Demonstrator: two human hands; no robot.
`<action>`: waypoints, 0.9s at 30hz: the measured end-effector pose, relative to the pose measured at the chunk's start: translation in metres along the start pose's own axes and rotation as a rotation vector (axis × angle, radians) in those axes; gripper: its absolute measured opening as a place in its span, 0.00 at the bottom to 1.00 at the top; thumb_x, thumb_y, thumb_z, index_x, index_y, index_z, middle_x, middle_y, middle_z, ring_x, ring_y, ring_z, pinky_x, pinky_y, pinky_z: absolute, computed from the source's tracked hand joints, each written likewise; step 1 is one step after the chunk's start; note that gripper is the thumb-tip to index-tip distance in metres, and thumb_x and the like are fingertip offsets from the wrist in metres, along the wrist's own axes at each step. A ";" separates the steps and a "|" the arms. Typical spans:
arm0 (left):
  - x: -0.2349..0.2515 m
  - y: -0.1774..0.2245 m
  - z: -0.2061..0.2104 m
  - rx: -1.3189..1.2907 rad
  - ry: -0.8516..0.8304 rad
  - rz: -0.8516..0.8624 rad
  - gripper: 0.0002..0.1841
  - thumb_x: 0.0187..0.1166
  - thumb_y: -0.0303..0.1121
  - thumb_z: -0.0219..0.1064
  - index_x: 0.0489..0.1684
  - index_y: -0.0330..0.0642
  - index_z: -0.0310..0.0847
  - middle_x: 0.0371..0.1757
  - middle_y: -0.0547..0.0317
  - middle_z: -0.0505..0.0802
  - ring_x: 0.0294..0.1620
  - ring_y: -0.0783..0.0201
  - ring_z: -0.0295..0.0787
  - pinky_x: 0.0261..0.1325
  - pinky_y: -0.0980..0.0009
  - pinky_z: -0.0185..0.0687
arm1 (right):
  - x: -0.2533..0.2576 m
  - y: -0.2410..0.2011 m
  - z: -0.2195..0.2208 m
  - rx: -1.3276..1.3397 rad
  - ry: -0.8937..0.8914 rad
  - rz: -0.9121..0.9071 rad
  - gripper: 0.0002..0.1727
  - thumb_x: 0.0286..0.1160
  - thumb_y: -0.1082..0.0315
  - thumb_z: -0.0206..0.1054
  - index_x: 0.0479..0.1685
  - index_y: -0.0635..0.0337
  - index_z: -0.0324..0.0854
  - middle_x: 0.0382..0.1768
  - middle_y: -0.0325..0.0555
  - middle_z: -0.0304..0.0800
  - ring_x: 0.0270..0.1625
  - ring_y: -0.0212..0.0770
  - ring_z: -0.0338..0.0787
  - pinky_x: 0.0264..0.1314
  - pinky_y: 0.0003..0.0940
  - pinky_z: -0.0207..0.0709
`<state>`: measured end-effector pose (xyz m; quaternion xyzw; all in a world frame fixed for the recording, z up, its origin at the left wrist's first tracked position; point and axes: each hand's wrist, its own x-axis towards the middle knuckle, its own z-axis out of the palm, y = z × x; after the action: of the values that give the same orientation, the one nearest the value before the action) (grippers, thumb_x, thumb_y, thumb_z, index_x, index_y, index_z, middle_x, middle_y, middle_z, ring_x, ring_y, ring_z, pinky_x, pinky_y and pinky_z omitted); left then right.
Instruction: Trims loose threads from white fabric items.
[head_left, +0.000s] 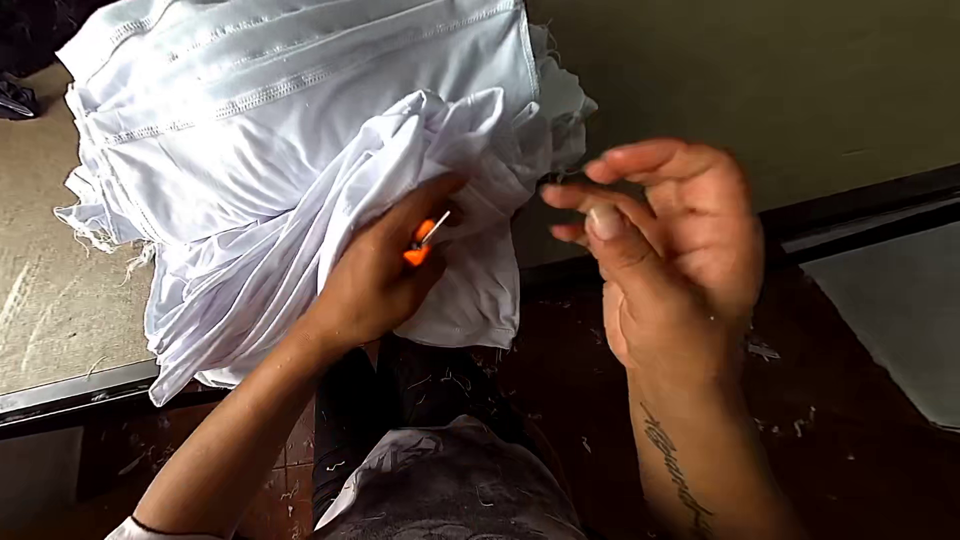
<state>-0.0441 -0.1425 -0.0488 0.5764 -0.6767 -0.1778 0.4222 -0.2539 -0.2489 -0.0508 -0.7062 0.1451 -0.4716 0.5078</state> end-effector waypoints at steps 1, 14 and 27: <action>0.005 -0.005 -0.007 -0.039 0.028 -0.022 0.30 0.80 0.27 0.60 0.85 0.30 0.63 0.60 0.53 0.91 0.49 0.73 0.87 0.50 0.77 0.84 | -0.020 0.007 -0.008 -0.163 0.074 -0.049 0.16 0.82 0.65 0.66 0.66 0.50 0.73 0.58 0.26 0.84 0.58 0.26 0.87 0.60 0.27 0.85; 0.003 0.003 -0.001 0.093 -0.252 0.208 0.08 0.74 0.33 0.72 0.41 0.36 0.88 0.37 0.59 0.89 0.37 0.74 0.83 0.40 0.81 0.79 | -0.096 0.034 0.023 -0.164 0.132 0.091 0.04 0.83 0.67 0.65 0.48 0.52 0.83 0.43 0.27 0.86 0.41 0.16 0.84 0.45 0.11 0.80; -0.003 0.015 0.001 0.195 -0.190 0.328 0.04 0.70 0.26 0.67 0.36 0.36 0.85 0.38 0.54 0.90 0.39 0.69 0.86 0.43 0.78 0.81 | -0.079 0.023 0.030 -0.425 0.259 -0.028 0.15 0.70 0.72 0.70 0.52 0.55 0.74 0.41 0.31 0.81 0.43 0.18 0.82 0.48 0.12 0.78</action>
<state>-0.0544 -0.1361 -0.0398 0.4773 -0.8122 -0.0937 0.3220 -0.2635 -0.1877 -0.1127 -0.7328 0.2951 -0.5239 0.3185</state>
